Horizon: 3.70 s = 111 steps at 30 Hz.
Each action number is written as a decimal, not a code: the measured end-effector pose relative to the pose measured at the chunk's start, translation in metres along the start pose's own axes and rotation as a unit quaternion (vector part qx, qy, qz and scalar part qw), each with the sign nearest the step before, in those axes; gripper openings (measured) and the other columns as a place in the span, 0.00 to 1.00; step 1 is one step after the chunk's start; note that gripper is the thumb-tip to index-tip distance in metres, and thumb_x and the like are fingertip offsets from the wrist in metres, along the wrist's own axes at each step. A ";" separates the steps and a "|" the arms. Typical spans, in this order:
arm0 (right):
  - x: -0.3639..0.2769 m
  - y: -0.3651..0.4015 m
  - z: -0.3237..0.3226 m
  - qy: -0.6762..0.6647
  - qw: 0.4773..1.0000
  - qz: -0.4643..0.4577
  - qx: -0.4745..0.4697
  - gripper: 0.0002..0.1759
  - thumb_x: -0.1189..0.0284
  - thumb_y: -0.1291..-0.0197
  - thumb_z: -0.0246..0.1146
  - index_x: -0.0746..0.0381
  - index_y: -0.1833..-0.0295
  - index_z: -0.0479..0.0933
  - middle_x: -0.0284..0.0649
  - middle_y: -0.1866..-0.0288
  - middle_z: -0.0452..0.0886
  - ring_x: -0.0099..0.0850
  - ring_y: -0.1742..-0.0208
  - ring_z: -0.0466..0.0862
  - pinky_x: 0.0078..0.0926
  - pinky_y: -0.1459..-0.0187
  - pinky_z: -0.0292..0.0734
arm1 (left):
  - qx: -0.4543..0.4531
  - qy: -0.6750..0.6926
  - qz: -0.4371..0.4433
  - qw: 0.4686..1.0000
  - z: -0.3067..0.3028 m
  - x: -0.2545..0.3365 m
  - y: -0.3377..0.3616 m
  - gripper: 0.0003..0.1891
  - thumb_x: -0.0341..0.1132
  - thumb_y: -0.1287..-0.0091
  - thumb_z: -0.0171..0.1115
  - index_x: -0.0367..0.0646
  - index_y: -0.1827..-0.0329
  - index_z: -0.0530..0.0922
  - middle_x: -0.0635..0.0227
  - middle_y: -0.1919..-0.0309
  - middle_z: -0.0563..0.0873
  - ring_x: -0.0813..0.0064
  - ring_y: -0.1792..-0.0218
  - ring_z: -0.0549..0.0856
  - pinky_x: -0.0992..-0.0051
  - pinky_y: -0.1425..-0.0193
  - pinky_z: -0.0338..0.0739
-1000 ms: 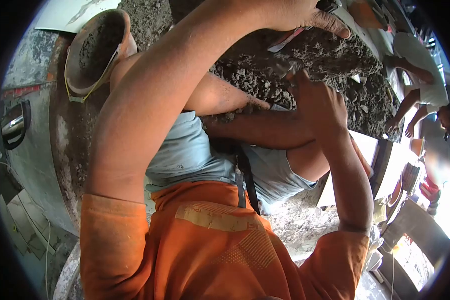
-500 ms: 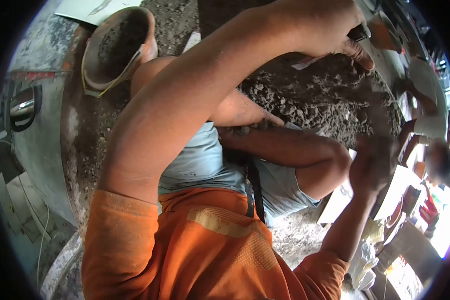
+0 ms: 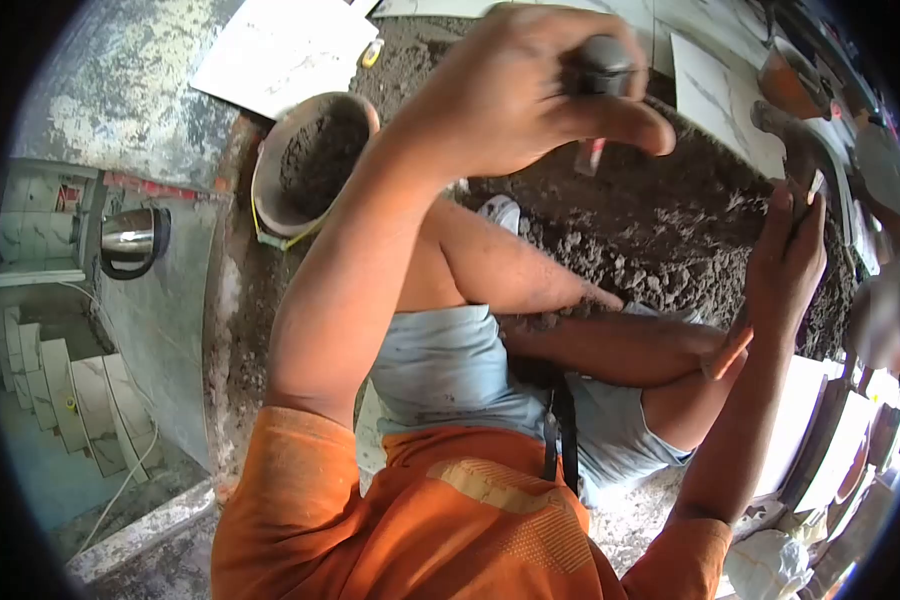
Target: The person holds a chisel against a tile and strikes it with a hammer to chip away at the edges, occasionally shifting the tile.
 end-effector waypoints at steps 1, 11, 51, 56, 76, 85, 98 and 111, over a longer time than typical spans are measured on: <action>0.002 -0.003 -0.002 -0.012 0.999 -0.003 0.034 0.18 0.61 0.21 0.59 0.68 0.46 0.78 0.54 0.62 0.85 0.50 0.64 0.85 0.40 0.59 0.79 | 0.013 0.018 -0.093 0.995 -0.010 0.005 0.008 0.19 0.46 0.37 0.81 0.42 0.61 0.81 0.75 0.74 0.80 0.87 0.70 0.78 0.78 0.66 0.68; 0.005 -0.001 0.002 0.000 0.997 0.022 0.078 0.18 0.62 0.21 0.59 0.66 0.43 0.80 0.50 0.56 0.89 0.42 0.58 0.90 0.36 0.54 0.81 | 0.087 0.059 -0.037 0.994 -0.046 0.012 0.014 0.18 0.37 0.44 0.86 0.40 0.63 0.82 0.73 0.69 0.85 0.85 0.68 0.82 0.79 0.62 0.75; 0.008 -0.020 0.013 -0.035 0.993 0.077 0.077 0.15 0.62 0.27 0.63 0.66 0.52 0.80 0.52 0.68 0.84 0.48 0.68 0.85 0.39 0.61 0.79 | 0.106 0.321 0.076 0.938 0.013 -0.014 -0.019 0.24 0.48 0.16 0.47 0.44 0.73 0.69 0.62 0.63 0.74 0.79 0.73 0.70 0.76 0.65 0.69; 0.002 -0.012 0.007 -0.065 0.993 0.039 0.096 0.14 0.64 0.28 0.64 0.66 0.53 0.80 0.50 0.68 0.84 0.46 0.69 0.84 0.38 0.62 0.78 | 0.153 0.318 0.076 0.933 0.035 -0.006 -0.030 0.24 0.46 0.19 0.51 0.46 0.76 0.65 0.61 0.67 0.75 0.80 0.77 0.68 0.75 0.68 0.68; 0.002 -0.007 0.002 -0.077 0.994 0.049 0.052 0.14 0.65 0.28 0.64 0.67 0.53 0.79 0.52 0.66 0.84 0.46 0.67 0.84 0.37 0.60 0.78 | 0.219 -0.067 0.035 0.973 0.045 -0.037 -0.021 0.23 0.46 0.16 0.54 0.36 0.68 0.77 0.66 0.72 0.81 0.75 0.71 0.80 0.69 0.61 0.78; -0.062 -0.040 -0.064 -0.042 0.996 -0.072 -0.009 0.15 0.65 0.22 0.58 0.66 0.43 0.79 0.36 0.64 0.84 0.19 0.72 0.75 0.22 0.69 0.71 | 0.209 -0.111 -0.029 0.971 0.052 -0.042 -0.023 0.20 0.43 0.24 0.67 0.41 0.73 0.76 0.64 0.81 0.78 0.61 0.80 0.79 0.66 0.73 0.71; -0.230 -0.044 -0.112 0.039 0.991 -0.053 -0.120 0.19 0.69 0.31 0.67 0.65 0.39 0.79 0.51 0.45 0.86 0.45 0.45 0.86 0.38 0.42 0.80 | 0.233 -0.143 -0.076 0.959 0.055 -0.030 -0.009 0.12 0.42 0.42 0.73 0.47 0.76 0.80 0.65 0.75 0.84 0.60 0.68 0.86 0.61 0.55 0.74; -0.242 -0.047 -0.091 0.267 0.899 -0.141 -0.318 0.22 0.79 0.32 0.65 0.65 0.33 0.77 0.48 0.37 0.83 0.36 0.35 0.82 0.38 0.35 0.79 | 0.264 -0.162 -0.036 0.950 0.052 -0.030 -0.016 0.22 0.48 0.31 0.72 0.47 0.81 0.80 0.65 0.80 0.83 0.57 0.74 0.85 0.60 0.62 0.73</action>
Point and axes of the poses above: each hand's wrist, its own y-axis away from the middle knuckle, its own z-axis out of the palm, x = y × z, the point moved 6 cm from there along -y, towards the middle knuckle
